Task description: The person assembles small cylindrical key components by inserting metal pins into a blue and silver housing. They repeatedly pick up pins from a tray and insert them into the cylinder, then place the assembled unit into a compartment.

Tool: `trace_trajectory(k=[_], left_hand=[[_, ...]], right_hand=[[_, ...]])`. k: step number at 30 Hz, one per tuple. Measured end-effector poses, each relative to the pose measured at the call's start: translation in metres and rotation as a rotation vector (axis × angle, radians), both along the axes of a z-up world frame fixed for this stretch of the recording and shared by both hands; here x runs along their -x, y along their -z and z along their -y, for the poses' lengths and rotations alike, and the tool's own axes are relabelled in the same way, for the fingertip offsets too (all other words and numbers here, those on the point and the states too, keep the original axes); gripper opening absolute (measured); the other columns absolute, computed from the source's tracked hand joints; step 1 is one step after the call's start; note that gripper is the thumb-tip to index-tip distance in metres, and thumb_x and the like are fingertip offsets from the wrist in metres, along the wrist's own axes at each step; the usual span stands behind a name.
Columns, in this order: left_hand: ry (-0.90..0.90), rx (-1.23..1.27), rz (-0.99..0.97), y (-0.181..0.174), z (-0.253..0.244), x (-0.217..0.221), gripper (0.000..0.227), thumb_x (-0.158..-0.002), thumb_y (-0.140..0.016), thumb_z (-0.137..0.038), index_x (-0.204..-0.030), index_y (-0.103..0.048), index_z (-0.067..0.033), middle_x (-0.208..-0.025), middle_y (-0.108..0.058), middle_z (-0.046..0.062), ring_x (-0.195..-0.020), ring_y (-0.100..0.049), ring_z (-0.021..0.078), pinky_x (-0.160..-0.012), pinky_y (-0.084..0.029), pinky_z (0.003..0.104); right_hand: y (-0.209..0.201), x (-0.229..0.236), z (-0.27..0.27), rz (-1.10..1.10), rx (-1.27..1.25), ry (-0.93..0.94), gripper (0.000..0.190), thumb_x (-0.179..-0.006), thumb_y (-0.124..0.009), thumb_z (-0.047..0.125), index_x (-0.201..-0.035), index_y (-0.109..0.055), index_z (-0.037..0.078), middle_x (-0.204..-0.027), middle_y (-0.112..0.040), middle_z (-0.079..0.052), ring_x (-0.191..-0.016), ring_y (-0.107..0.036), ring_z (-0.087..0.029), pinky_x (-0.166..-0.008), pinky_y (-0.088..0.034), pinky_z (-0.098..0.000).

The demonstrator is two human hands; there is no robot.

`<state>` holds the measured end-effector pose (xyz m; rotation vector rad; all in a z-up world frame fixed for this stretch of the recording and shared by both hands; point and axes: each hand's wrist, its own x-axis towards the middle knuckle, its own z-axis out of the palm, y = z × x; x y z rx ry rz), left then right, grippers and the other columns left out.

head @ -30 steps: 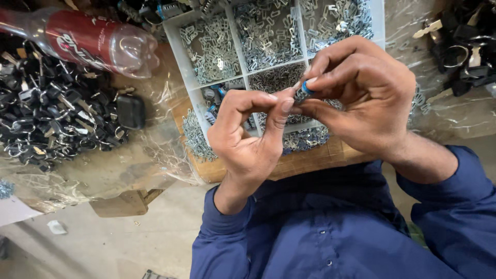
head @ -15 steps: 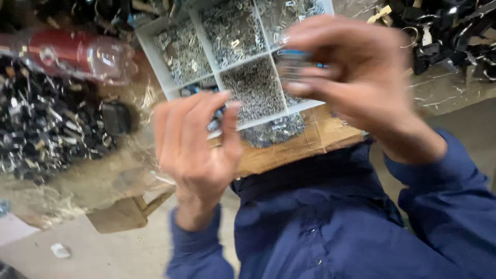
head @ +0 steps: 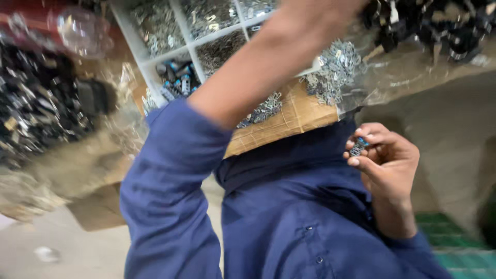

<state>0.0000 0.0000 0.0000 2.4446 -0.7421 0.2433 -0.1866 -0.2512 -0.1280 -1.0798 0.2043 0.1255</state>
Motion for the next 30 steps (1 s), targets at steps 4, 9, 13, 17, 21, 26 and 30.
trace_trajectory(k=[4,9,13,17,21,26,30], left_hand=[[0.01,-0.002,-0.104,-0.06,-0.067,0.031,0.017,-0.078,-0.073,-0.003,-0.094,-0.07,-0.0077,-0.086,-0.071,0.009,-0.079,-0.066,0.0277,-0.071,-0.05,0.037],[-0.151,-0.165,-0.249,-0.066,-0.084,0.095,0.026,-0.076,-0.075,0.001,-0.1,-0.07,-0.0077,-0.089,-0.071,0.009,-0.078,-0.065,0.0274,-0.074,-0.049,0.037],[0.006,0.034,-0.408,0.002,-0.049,0.132,0.03,-0.076,-0.078,-0.005,-0.105,-0.074,-0.009,-0.095,-0.07,0.007,-0.087,-0.066,0.028,-0.076,-0.052,0.038],[0.008,0.281,-0.284,0.07,0.035,0.112,0.03,-0.093,-0.075,-0.004,-0.122,-0.069,-0.0061,-0.111,-0.065,0.007,-0.096,-0.062,0.026,-0.086,-0.051,0.037],[-0.129,0.164,-0.188,0.098,0.071,0.102,0.031,-0.09,-0.074,-0.003,-0.12,-0.069,-0.0058,-0.109,-0.064,0.006,-0.101,-0.061,0.027,-0.089,-0.049,0.04],[-0.277,0.089,-0.2,0.094,0.034,0.129,0.03,-0.094,-0.075,-0.001,-0.122,-0.071,-0.0104,-0.109,-0.064,0.006,-0.098,-0.057,0.0258,-0.088,-0.047,0.038],[-0.39,0.059,-0.24,0.082,0.022,0.128,0.028,-0.097,-0.079,-0.007,-0.123,-0.071,-0.0137,-0.104,-0.063,0.005,-0.091,-0.057,0.0239,-0.08,-0.048,0.036]], right_hand=[[-0.002,-0.008,-0.003,-0.009,0.018,-0.069,0.039,-0.082,-0.074,-0.022,-0.115,-0.066,-0.004,-0.121,-0.062,-0.023,-0.102,-0.07,-0.027,-0.089,-0.066,-0.0384],[-0.015,-0.03,0.002,0.011,0.102,-0.003,0.032,-0.084,-0.075,-0.02,-0.111,-0.066,-0.006,-0.118,-0.065,-0.023,-0.098,-0.072,-0.026,-0.084,-0.067,-0.035],[-0.025,-0.037,0.024,0.07,0.222,0.087,0.037,-0.083,-0.076,-0.015,-0.115,-0.065,-0.002,-0.117,-0.065,-0.02,-0.097,-0.071,-0.024,-0.083,-0.066,-0.0321],[-0.037,-0.04,0.043,0.196,0.19,0.257,0.042,-0.086,-0.079,-0.017,-0.121,-0.064,0.002,-0.115,-0.062,-0.016,-0.096,-0.069,-0.023,-0.079,-0.066,-0.0301],[-0.021,-0.063,0.026,0.152,0.21,0.223,0.038,-0.093,-0.077,-0.022,-0.121,-0.063,-0.002,-0.117,-0.06,-0.016,-0.095,-0.066,-0.023,-0.081,-0.063,-0.0324],[0.008,-0.088,-0.016,0.058,0.105,0.128,0.037,-0.087,-0.076,-0.02,-0.118,-0.063,-0.004,-0.121,-0.062,-0.018,-0.098,-0.07,-0.023,-0.085,-0.066,-0.0344],[0.004,-0.09,-0.019,0.075,0.076,0.109,0.038,-0.087,-0.075,-0.019,-0.119,-0.063,-0.003,-0.121,-0.063,-0.018,-0.098,-0.071,-0.023,-0.084,-0.067,-0.0335]])
